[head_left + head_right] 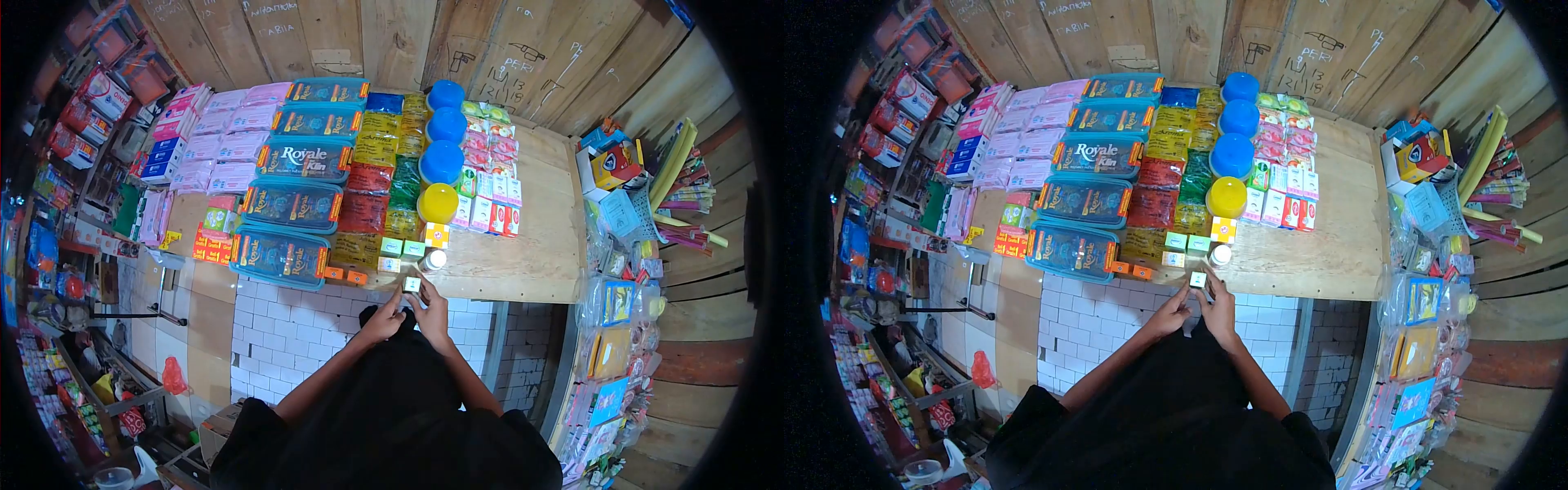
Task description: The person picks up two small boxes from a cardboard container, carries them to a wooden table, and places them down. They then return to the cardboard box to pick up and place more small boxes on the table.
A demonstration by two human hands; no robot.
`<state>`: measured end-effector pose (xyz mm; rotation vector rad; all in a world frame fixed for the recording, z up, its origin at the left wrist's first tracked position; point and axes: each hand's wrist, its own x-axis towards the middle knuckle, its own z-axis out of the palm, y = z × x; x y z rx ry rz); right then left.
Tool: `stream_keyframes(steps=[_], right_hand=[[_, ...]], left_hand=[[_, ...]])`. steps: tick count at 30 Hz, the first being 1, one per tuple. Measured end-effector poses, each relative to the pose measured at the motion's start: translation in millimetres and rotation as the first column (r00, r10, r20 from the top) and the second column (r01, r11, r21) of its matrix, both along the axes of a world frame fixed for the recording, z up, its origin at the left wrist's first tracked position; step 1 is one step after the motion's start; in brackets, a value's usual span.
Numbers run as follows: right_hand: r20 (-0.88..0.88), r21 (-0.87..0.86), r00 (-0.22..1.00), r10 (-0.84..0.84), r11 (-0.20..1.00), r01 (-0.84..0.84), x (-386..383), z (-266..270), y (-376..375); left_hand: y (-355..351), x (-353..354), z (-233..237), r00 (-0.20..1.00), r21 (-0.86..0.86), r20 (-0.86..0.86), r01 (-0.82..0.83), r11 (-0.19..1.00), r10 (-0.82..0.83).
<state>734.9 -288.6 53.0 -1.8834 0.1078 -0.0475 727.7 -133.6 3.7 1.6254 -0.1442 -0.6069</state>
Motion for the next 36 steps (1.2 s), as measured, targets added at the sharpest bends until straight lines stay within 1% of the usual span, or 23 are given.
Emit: stream_keyframes(steps=[2, 3, 4, 6, 8, 10, 12, 15, 18, 24, 27, 30, 33, 36], right_hand=[[-0.003, -0.106, 0.999, -0.037, 0.994, 0.037, -3.1, -3.5, -0.1], [-0.002, -0.159, 0.998, -0.056, 0.986, 0.055, -3.0, -1.6, 0.3], [0.0, -0.123, 0.998, -0.066, 0.99, 0.066, -1.8, 0.2, 0.1], [0.002, -0.051, 0.996, -0.087, 0.995, 0.087, 2.3, 3.5, 0.0], [-0.007, -0.019, 0.994, -0.107, 0.994, 0.107, 5.7, 2.9, 2.1], [-0.006, -0.007, 0.993, -0.121, 0.993, 0.121, 8.9, -0.7, 3.4], [0.005, -0.014, 0.992, -0.128, 0.992, 0.128, 12.1, -4.7, 4.9], [0.005, 0.001, 0.987, -0.162, 0.987, 0.162, 15.1, -9.7, 7.0], [-0.009, -0.058, 0.984, -0.18, 0.982, 0.179, 18.5, -11.5, 8.5], [0.015, -0.089, 0.983, -0.185, 0.979, 0.186, 20.6, -5.5, 9.6], [0.029, -0.118, 0.984, -0.176, 0.977, 0.178, 21.8, -9.4, 8.0], [0.038, -0.132, 0.982, -0.184, 0.973, 0.187, 21.9, -14.5, 7.6], [0.035, -0.086, 0.977, -0.212, 0.973, 0.214, 20.5, -13.7, 9.9], [0.009, -0.028, 0.971, -0.238, 0.971, 0.239, 13.1, -11.0, 12.0]], left_hand=[[-1.9, -2.7, -12.8, 0.996, -0.015, 0.077, -0.033, 0.999, 0.034], [-2.7, -2.2, -11.2, 0.997, -0.025, 0.064, -0.039, 0.999, 0.041], [-3.4, -1.7, -9.5, 0.998, -0.034, 0.05, -0.046, 0.998, 0.047], [-2.6, 0.2, -2.7, 0.998, -0.04, -0.049, -0.03, 0.999, 0.028], [-2.8, 3.8, 7.7, 0.994, -0.032, -0.106, -0.01, 0.999, 0.007], [-4.9, 6.7, 15.1, 0.995, -0.059, -0.102, -0.024, 0.998, 0.018], [-9.1, 8.6, 19.6, 0.996, -0.129, -0.062, -0.073, 0.989, 0.065], [-7.6, 15.0, 20.7, 0.995, -0.119, -0.094, -0.048, 0.992, 0.037], [-10.8, 18.4, 17.5, 0.997, -0.152, -0.069, -0.045, 0.987, 0.035], [-12.5, 19.9, 9.0, 0.997, -0.141, -0.053, -0.065, 0.988, 0.058], [-14.7, 19.2, 5.0, 0.994, -0.148, -0.076, -0.089, 0.985, 0.079], [-13.6, 18.4, 0.8, 0.997, -0.095, -0.044, -0.071, 0.993, 0.067], [-9.9, 17.5, 35.6, 0.987, -0.101, -0.14, -0.093, 0.99, 0.078], [6.3, 8.2, 32.0, 0.96, -0.105, -0.264, -0.126, 0.986, 0.094]])
